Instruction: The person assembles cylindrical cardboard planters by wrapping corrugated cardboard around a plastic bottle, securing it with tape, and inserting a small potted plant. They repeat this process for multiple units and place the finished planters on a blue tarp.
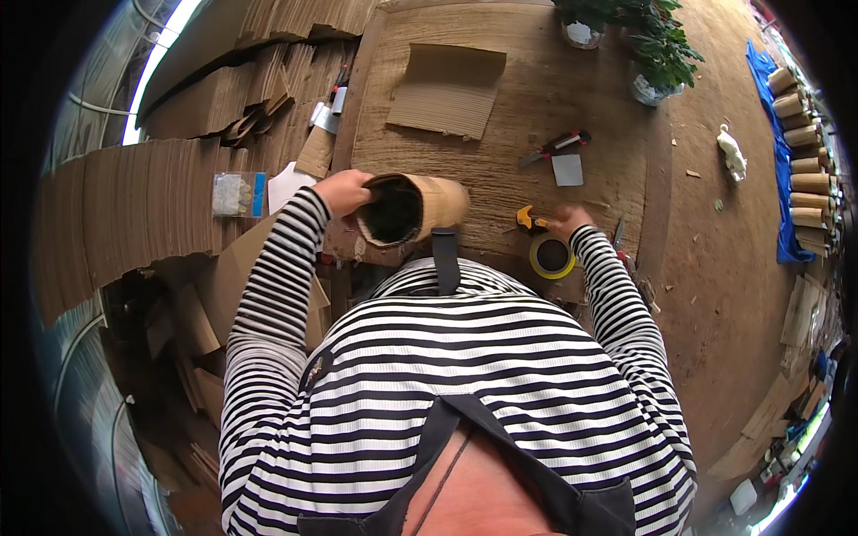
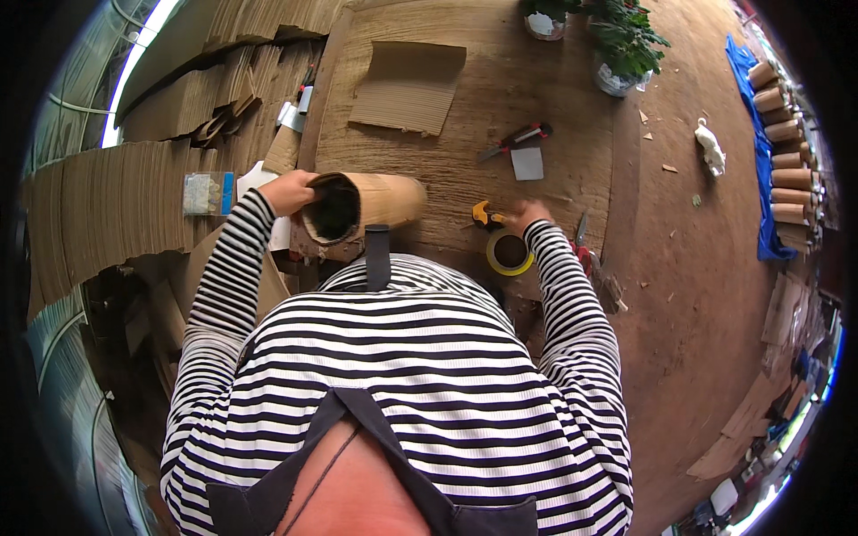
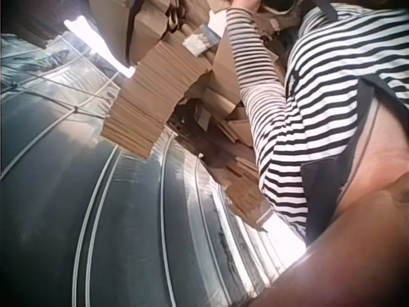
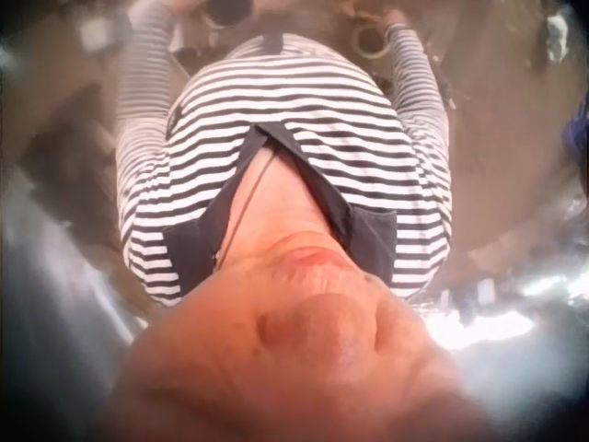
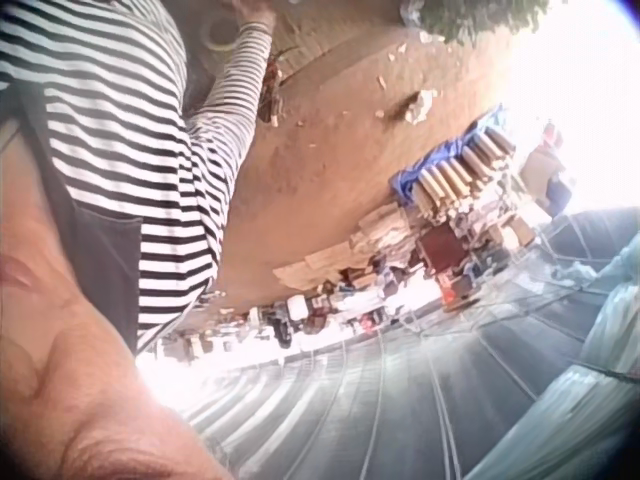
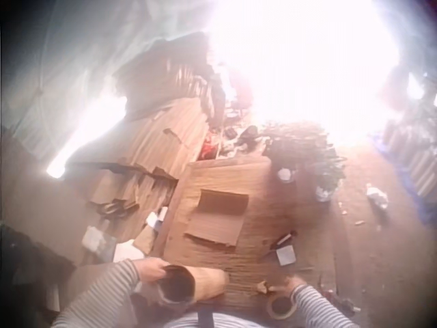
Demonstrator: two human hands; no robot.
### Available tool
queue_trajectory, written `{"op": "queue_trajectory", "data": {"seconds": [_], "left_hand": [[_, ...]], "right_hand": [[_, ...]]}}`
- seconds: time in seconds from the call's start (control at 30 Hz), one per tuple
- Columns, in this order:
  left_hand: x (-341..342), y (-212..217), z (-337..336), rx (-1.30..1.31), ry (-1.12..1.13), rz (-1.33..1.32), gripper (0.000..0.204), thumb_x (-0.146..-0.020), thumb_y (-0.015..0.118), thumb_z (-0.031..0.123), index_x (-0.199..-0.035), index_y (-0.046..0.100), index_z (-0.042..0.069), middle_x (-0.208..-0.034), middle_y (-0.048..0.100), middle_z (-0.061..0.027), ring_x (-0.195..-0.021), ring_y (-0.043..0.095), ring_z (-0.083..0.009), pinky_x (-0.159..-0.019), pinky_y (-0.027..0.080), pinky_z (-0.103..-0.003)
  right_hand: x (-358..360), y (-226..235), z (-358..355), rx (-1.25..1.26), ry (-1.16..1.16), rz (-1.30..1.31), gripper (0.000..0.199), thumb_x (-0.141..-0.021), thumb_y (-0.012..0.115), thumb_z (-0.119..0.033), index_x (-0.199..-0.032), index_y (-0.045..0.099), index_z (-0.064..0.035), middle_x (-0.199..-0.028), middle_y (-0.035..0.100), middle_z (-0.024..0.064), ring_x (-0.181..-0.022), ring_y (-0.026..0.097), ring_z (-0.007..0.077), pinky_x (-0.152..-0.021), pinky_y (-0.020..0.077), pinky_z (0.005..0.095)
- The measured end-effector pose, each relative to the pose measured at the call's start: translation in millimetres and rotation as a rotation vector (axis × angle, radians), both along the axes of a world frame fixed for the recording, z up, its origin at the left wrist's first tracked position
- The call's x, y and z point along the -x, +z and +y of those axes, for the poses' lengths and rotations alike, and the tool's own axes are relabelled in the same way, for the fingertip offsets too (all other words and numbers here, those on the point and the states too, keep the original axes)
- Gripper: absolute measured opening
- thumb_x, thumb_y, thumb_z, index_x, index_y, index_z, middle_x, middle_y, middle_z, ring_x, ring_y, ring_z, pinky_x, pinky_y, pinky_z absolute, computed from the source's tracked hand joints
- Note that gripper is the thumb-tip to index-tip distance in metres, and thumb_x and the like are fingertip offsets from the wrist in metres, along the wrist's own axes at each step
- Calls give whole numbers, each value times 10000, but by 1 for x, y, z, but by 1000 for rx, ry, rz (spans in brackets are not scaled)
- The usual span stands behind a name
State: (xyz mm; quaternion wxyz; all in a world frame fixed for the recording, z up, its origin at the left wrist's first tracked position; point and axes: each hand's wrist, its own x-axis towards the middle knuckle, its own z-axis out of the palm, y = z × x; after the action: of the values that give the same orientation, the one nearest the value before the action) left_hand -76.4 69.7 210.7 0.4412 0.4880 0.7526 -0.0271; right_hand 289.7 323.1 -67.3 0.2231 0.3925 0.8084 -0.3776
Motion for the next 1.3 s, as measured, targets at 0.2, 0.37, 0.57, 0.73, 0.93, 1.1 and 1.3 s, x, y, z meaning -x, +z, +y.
{"op": "queue_trajectory", "data": {"seconds": [0.2, 0.37, 0.57, 0.73, 0.93, 1.1, 1.3], "left_hand": [[-51, 30, 21, -24, 532, -34, 399, -990, 497, 333, -1113, 630, -23, -1027, 664, -267, -973, 649, -396, -842, 517, -437], [-45, -6, 0, -410, 252, 241, 487, -1008, 510, 397, -1217, 588, -36, -1097, 667, -252, -1035, 646, -364, -880, 506, -406], [-54, -10, -21, -374, 409, 251, 681, -996, 476, 541, -1308, 543, -60, -1211, 638, -262, -1147, 611, -381, -973, 481, -398], [-50, -13, -29, -451, 319, 251, 671, -996, 488, 517, -1397, 472, -21, -1349, 557, -257, -1252, 538, -382, -1053, 425, -408], [-67, 15, -1, -1052, 141, 300, 633, -840, 763, 127, -1413, 497, 87, -1112, 617, -133, -893, 624, -216, -814, 546, -332], [-84, 39, 14, -1045, 63, -389, 463, -828, 753, 48, -1269, 622, 106, -948, 654, -90, -738, 641, -141, -663, 563, -266], [-87, 28, -10, -1212, 15, -498, 138, -847, 712, 21, -984, 702, 29, -896, 680, -88, -809, 690, -200, -714, 572, -286]], "right_hand": [[63, 29, 48, -195, -626, -264, 793, -784, 715, -602, -1316, 538, -40, -1325, 599, 211, -1240, 576, 338, -1039, 463, 452], [57, -58, 89, -199, -662, -328, 645, -784, 737, -545, -1199, 641, -61, -1243, 649, 200, -1183, 613, 324, -1010, 476, 456], [51, -47, 67, 52, -754, 365, 269, -778, 755, -276, -877, 691, -35, -865, 706, 75, -803, 647, 193, -754, 510, 357], [51, 53, 13, 607, -703, 1007, 111, -852, 711, -56, -813, 607, -70, -791, 594, -49, -697, 528, 51, -619, 432, 218], [58, 221, -60, 359, -568, 1330, 99, -878, 649, 49, -879, 585, -26, -884, 631, 3, -811, 579, 79, -780, 476, 219], [76, 309, -111, -478, 8, 1270, 221, -729, 698, 91, -839, 574, -56, -865, 686, 88, -839, 673, 234, -938, 506, 396], [74, 316, -162, -592, -193, 1229, 400, -674, 744, 18, -1029, 568, -45, -1154, 620, 152, -1085, 607, 293, -1017, 462, 423]]}}
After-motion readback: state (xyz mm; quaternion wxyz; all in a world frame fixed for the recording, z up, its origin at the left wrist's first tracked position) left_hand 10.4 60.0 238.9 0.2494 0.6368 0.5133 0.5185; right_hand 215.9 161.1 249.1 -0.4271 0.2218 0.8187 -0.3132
